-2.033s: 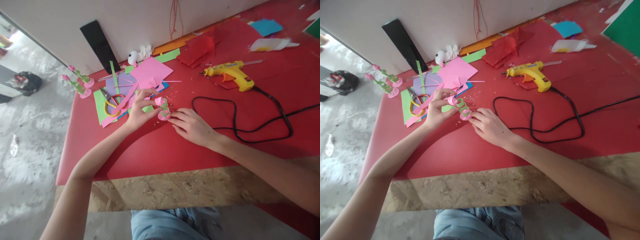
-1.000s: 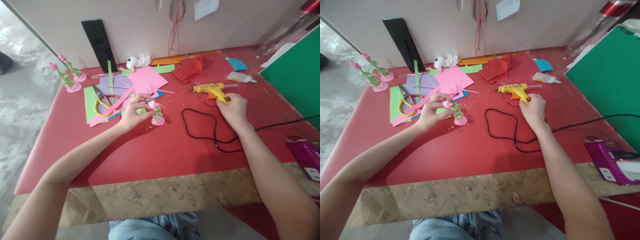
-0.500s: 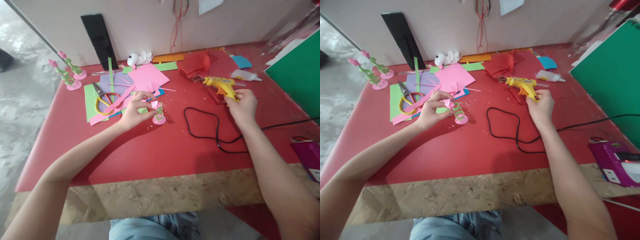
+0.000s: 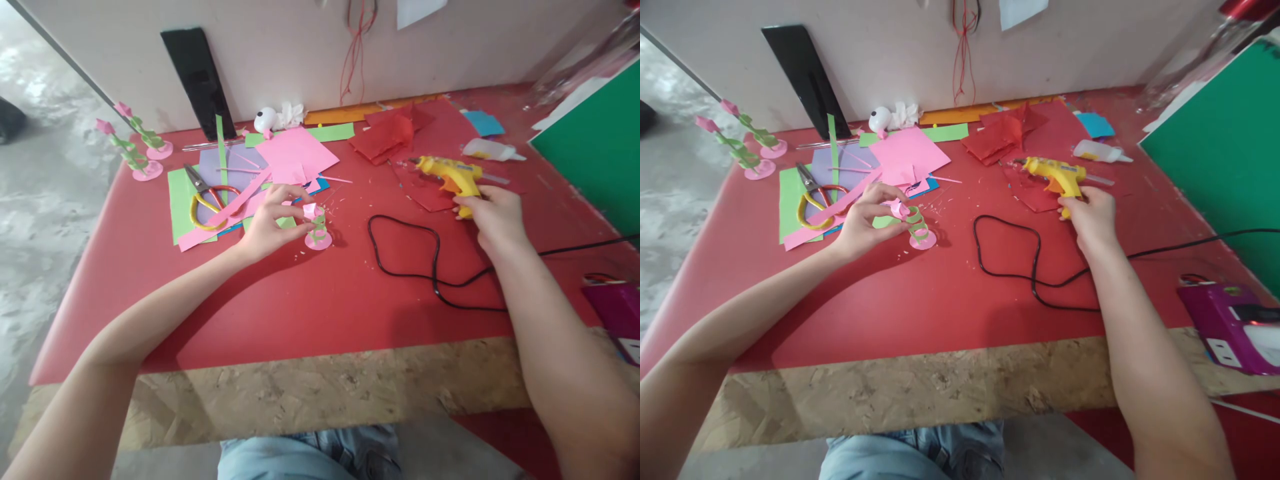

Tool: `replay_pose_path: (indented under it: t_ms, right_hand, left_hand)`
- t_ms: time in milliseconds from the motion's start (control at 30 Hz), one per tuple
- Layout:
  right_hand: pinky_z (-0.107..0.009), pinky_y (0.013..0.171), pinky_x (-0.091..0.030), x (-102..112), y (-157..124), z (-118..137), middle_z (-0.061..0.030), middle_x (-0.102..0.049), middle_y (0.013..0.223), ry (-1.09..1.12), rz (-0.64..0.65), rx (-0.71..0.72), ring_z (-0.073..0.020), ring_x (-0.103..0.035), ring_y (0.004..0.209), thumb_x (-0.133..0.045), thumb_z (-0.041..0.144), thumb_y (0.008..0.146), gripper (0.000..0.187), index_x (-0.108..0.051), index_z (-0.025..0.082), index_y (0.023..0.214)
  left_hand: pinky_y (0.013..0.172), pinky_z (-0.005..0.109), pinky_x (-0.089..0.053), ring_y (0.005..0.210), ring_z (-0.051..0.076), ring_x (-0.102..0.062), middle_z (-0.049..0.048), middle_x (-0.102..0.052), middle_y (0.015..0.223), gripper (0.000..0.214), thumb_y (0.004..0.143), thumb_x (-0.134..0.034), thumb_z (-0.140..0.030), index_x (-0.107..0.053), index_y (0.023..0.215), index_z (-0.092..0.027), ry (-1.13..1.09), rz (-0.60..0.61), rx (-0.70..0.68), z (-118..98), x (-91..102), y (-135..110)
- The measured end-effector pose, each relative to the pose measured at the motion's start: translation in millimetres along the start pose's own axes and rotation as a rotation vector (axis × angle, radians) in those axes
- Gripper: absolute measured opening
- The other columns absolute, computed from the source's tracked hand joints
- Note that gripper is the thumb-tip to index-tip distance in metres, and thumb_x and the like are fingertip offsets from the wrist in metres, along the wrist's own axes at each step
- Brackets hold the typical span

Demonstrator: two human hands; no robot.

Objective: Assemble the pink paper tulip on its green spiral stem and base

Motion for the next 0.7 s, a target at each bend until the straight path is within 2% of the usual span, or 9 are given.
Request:
replay_pose_path:
  t_ms: [133,200,267,333,400,467,533,600,700]
  right_hand:
    - [-0.02,0.053,-0.045,6.0,-8.9,15.3,0.0043,-0.048,0.065,0.136,0.002,-0.073,-0.005,-0.049,0.054,-0.055,0.006,0.083,0.008,-0.051,0.011,0.079]
    - [-0.024,0.052,-0.045,10.6,-16.0,24.2,0.004,-0.046,0.063,0.199,0.01,-0.051,-0.0066,-0.048,0.049,-0.05,-0.002,0.073,0.016,-0.047,0.014,0.074]
    - [-0.027,0.052,-0.044,15.2,-27.3,33.3,0.0027,-0.047,0.065,0.247,0.045,-0.004,-0.0079,-0.049,0.048,-0.047,-0.001,0.063,0.019,-0.044,0.016,0.072]
    - [-0.029,0.052,-0.043,17.8,-43.4,40.7,0.001,-0.051,0.071,0.278,0.117,0.056,-0.0088,-0.051,0.05,-0.049,0.004,0.058,0.021,-0.046,0.017,0.074]
    - [-0.028,0.05,-0.041,16.9,-62.7,43.7,0.0004,-0.053,0.072,0.284,0.225,0.099,-0.009,-0.05,0.054,-0.059,0.012,0.054,0.024,-0.048,0.017,0.075]
    - [-0.027,0.052,-0.041,11.6,-82.6,41.3,-0.0001,-0.056,0.074,0.249,0.346,0.124,-0.01,-0.05,0.057,-0.074,0.025,0.048,0.041,-0.055,0.017,0.083]
    - [-0.027,0.053,-0.041,2.8,-100.0,35.0,0.0026,-0.054,0.066,0.075,0.436,0.192,-0.0092,-0.048,0.055,-0.081,0.043,0.045,0.055,-0.057,0.018,0.088]
    - [-0.026,0.051,-0.039,-6.6,-112.5,26.9,0.0037,-0.05,0.059,-0.074,0.399,0.25,-0.0091,-0.045,0.052,-0.078,0.057,0.045,0.057,-0.053,0.017,0.078]
    - [-0.025,0.05,-0.036,-18.0,-122.8,16.9,0.004,-0.048,0.055,-0.172,0.359,0.307,-0.0094,-0.044,0.05,-0.074,0.063,0.049,0.056,-0.05,0.018,0.072]
  left_hand:
    - [0.092,0.045,-0.05,0.103,0.021,-0.056,0.0029,-0.066,0.103,0.01,0.078,-0.072,-0.031,-0.072,0.07,-0.026,-0.004,-0.001,0.015,-0.5,-0.6,0.5]
    - [0.092,0.044,-0.049,0.102,0.021,-0.056,0.0029,-0.066,0.102,0.011,0.078,-0.072,-0.031,-0.071,0.068,-0.025,-0.005,-0.011,0.011,-0.4,-1.1,0.5]
    - [0.092,0.043,-0.049,0.102,0.02,-0.056,0.003,-0.066,0.101,0.012,0.078,-0.072,-0.031,-0.071,0.067,-0.025,-0.013,-0.022,-0.003,-0.3,-1.5,0.3]
    - [0.091,0.042,-0.049,0.101,0.02,-0.056,0.0027,-0.066,0.1,0.011,0.077,-0.072,-0.03,-0.071,0.068,-0.025,-0.024,-0.027,-0.011,-0.3,-1.6,0.1]
    - [0.091,0.042,-0.049,0.102,0.02,-0.056,0.0027,-0.066,0.101,0.009,0.077,-0.073,-0.029,-0.072,0.069,-0.024,-0.033,-0.03,-0.002,-0.2,-1.7,-0.2]
    - [0.092,0.042,-0.048,0.102,0.02,-0.057,0.003,-0.066,0.101,0.008,0.077,-0.073,-0.028,-0.072,0.069,-0.024,-0.047,-0.04,0.019,0.2,-2.0,-0.5]
    - [0.092,0.041,-0.048,0.102,0.02,-0.057,0.0035,-0.066,0.101,0.008,0.076,-0.073,-0.027,-0.072,0.069,-0.024,-0.068,-0.056,0.028,0.9,-2.6,-1.0]
    - [0.092,0.041,-0.047,0.101,0.02,-0.057,0.0042,-0.066,0.101,0.007,0.076,-0.073,-0.026,-0.072,0.07,-0.023,-0.092,-0.062,0.025,2.0,-3.7,-1.8]
    - [0.092,0.041,-0.047,0.101,0.02,-0.057,0.0048,-0.066,0.101,0.007,0.077,-0.073,-0.027,-0.073,0.071,-0.023,-0.13,-0.062,0.034,4.0,-5.3,-2.9]
Point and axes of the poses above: each hand's wrist, its own y-axis towards the middle knuckle, its own x-axis out of the back of the hand, z = x × y, the point moved 1 cm from there along y, towards the middle knuckle
